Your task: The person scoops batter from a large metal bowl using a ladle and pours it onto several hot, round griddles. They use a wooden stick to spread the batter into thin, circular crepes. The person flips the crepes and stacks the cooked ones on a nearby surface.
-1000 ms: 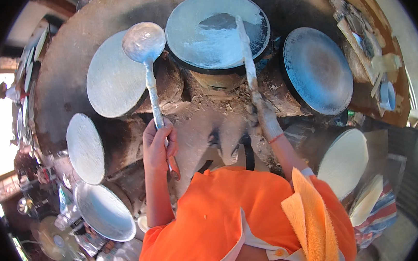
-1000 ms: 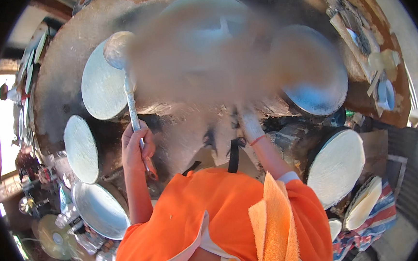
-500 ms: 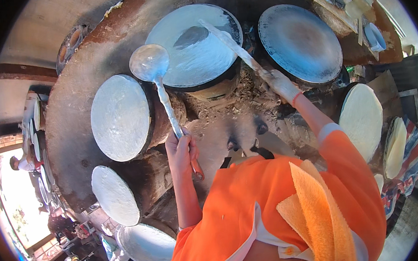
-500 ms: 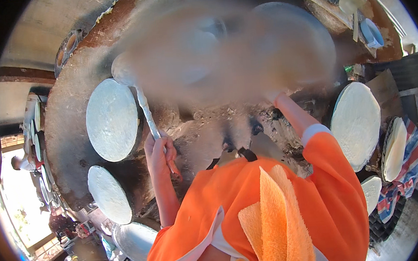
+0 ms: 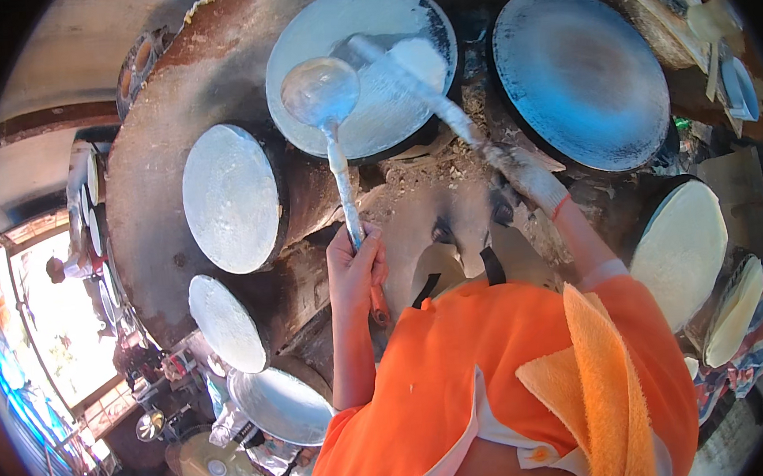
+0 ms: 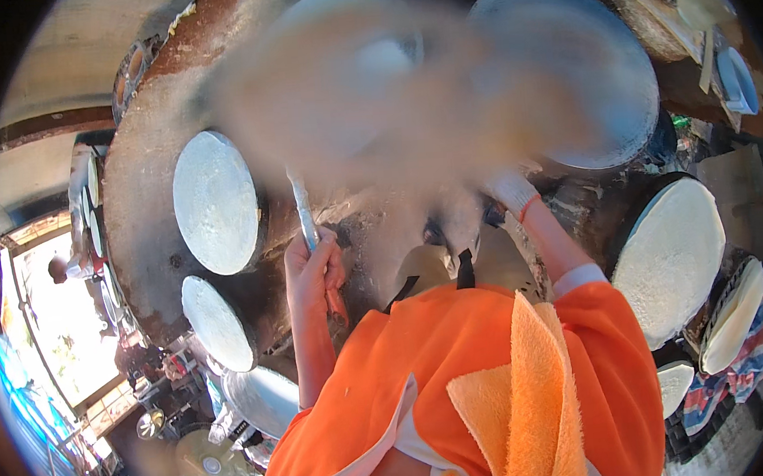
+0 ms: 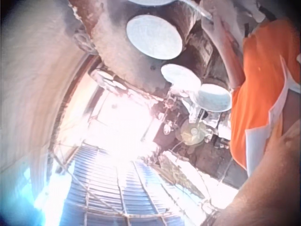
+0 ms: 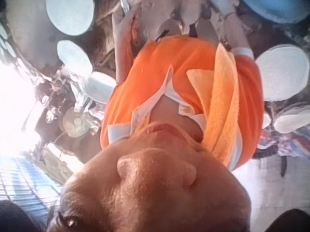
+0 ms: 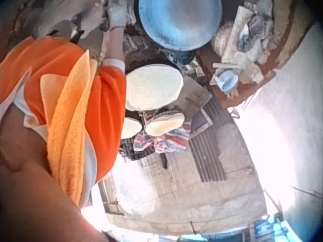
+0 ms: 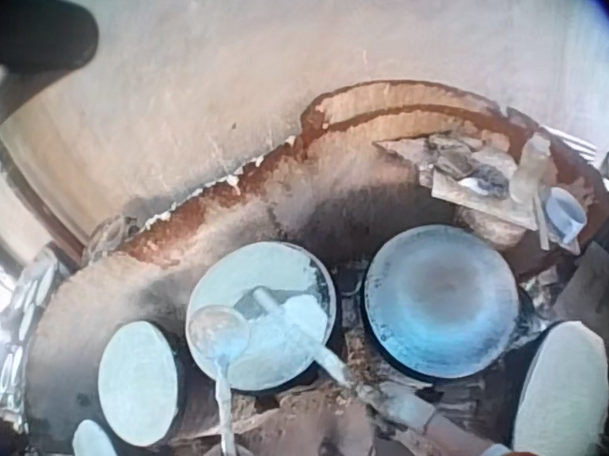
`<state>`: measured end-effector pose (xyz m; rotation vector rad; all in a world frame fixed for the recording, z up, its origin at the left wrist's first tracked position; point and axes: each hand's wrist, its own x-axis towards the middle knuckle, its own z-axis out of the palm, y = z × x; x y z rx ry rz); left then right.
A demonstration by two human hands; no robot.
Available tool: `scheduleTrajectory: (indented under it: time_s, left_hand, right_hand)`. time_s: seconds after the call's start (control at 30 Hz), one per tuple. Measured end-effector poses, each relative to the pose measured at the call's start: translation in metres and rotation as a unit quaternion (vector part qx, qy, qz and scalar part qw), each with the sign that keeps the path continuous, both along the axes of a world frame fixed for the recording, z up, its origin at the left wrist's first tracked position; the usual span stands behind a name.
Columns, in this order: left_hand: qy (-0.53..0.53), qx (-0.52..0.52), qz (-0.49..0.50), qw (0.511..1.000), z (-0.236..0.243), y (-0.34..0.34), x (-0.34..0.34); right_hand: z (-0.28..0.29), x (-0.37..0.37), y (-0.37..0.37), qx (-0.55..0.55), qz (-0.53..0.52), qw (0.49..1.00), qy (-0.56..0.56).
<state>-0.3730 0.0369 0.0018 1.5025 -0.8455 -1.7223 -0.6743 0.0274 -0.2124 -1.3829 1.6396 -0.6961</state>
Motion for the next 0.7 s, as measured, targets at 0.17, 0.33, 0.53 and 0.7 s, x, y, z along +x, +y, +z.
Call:
scheduleTrajectory:
  time_s: [0.17, 0.33, 0.53, 0.7]
  left_hand:
    - [0.026, 0.003, -0.019, 0.999, -0.017, -0.021, 0.031]
    - [0.092, 0.008, -0.095, 0.991, -0.032, -0.066, 0.061]
    - [0.137, 0.005, -0.153, 0.979, -0.041, -0.09, 0.1]
    - [0.183, -0.019, -0.113, 0.976, -0.02, -0.103, 0.104]
  right_hand:
    - [0.067, 0.019, -0.083, 0.016, -0.038, 0.938, 0.344]
    - [0.105, 0.054, -0.16, 0.011, -0.037, 0.891, 0.452]
    - [0.035, 0.055, -0.089, -0.048, -0.008, 0.796, 0.604]
    - [0.045, 0.08, -0.087, -0.256, -0.119, 0.929, 0.238]
